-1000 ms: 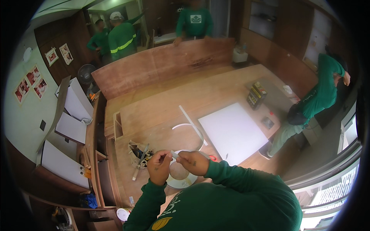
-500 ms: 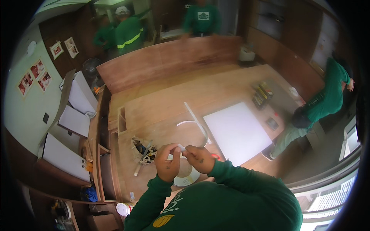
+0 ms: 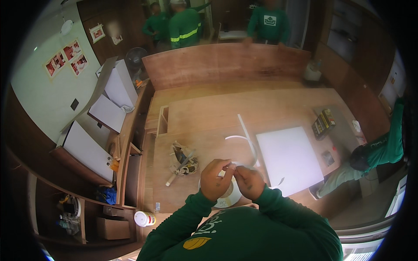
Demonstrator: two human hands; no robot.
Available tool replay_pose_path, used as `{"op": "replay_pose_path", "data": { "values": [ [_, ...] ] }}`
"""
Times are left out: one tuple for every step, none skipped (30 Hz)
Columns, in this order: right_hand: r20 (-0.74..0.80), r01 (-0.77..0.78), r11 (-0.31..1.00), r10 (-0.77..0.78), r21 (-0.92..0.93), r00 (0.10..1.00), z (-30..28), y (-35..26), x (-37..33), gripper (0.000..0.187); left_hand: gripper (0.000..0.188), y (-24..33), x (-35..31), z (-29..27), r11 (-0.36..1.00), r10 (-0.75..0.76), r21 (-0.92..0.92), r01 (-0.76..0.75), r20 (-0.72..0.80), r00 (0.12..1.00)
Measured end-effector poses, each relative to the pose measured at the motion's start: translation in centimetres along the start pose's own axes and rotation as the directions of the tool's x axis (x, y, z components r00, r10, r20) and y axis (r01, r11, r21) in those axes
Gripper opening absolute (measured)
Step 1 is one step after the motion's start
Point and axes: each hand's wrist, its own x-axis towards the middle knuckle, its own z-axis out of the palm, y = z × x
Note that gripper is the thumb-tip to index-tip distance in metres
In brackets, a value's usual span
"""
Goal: The person unrolls white tape from a roll, cuts several strips using scissors, and places the strips onto a white square panel on a workbench.
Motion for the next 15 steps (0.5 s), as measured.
{"op": "replay_pose_path", "data": {
  "values": [
    [-0.004,-0.008,1.000,0.008,0.014,1.000,0.2,0.1,0.0,0.012,0.017,0.1,0.0,0.0,1.000,-0.013,0.003,0.013,-0.001,1.000],
    [-0.008,-0.016,0.999,0.016,0.029,1.000,0.4,0.2,0.0,0.012,0.018,0.2,0.0,0.0,1.000,-0.027,0.002,0.027,-0.003,1.000],
    [-0.017,-0.017,0.998,0.018,0.063,1.000,0.6,0.3,0.0,0.012,0.018,0.2,0.1,0.0,0.999,-0.038,-0.003,0.038,-0.006,0.999],
    [-0.010,-0.015,1.000,0.015,0.021,1.000,0.8,0.4,0.0,0.012,0.019,0.2,0.1,0.1,0.998,-0.063,-0.008,0.063,-0.012,0.998],
    [-0.007,-0.007,1.000,0.007,-0.002,1.000,0.9,0.5,0.1,0.013,0.019,0.2,0.2,0.1,0.999,-0.053,-0.006,0.053,-0.022,0.998],
    [-0.004,0.002,1.000,-0.002,-0.024,1.000,1.1,0.6,0.0,0.013,0.019,0.2,0.2,0.2,0.998,-0.055,-0.002,0.055,-0.034,0.998],
    [-0.010,0.001,1.000,-0.001,-0.024,1.000,1.2,0.7,0.0,0.012,0.018,0.1,0.2,0.3,0.998,-0.057,0.001,0.058,-0.046,0.997],
    [-0.016,0.000,1.000,0.000,-0.024,1.000,1.3,0.7,-0.1,0.012,0.017,0.1,0.2,0.4,0.997,-0.073,-0.003,0.073,-0.043,0.996],
    [-0.024,0.001,1.000,-0.002,-0.014,1.000,1.4,0.7,-0.2,0.011,0.015,0.0,0.2,0.5,0.996,-0.089,-0.007,0.089,-0.041,0.995],
    [-0.021,-0.005,1.000,0.004,-0.031,1.000,1.5,0.7,-0.2,0.010,0.014,-0.1,0.2,0.5,0.994,-0.105,-0.011,0.105,-0.038,0.994],
    [-0.018,-0.008,0.999,0.008,-0.038,1.000,1.5,0.7,-0.2,0.009,0.014,-0.2,0.2,0.5,0.994,-0.104,-0.020,0.103,-0.040,0.994],
    [-0.021,-0.014,0.999,0.013,-0.040,1.000,1.6,0.7,-0.2,0.008,0.014,-0.3,0.2,0.5,0.995,-0.102,-0.028,0.101,-0.042,0.994],
    [-0.017,-0.008,0.999,0.007,-0.042,1.000,1.7,0.7,-0.1,0.007,0.014,-0.4,0.1,0.5,0.994,-0.100,-0.037,0.099,-0.045,0.994],
    [-0.019,-0.004,0.999,0.003,-0.040,1.000,1.7,0.8,-0.1,0.006,0.014,-0.5,0.1,0.5,0.993,-0.109,-0.044,0.107,-0.043,0.993],
    [-0.020,-0.006,0.999,0.005,-0.037,1.000,1.7,0.8,-0.1,0.006,0.014,-0.6,0.0,0.5,0.992,-0.118,-0.051,0.116,-0.041,0.992]
  ]
}}
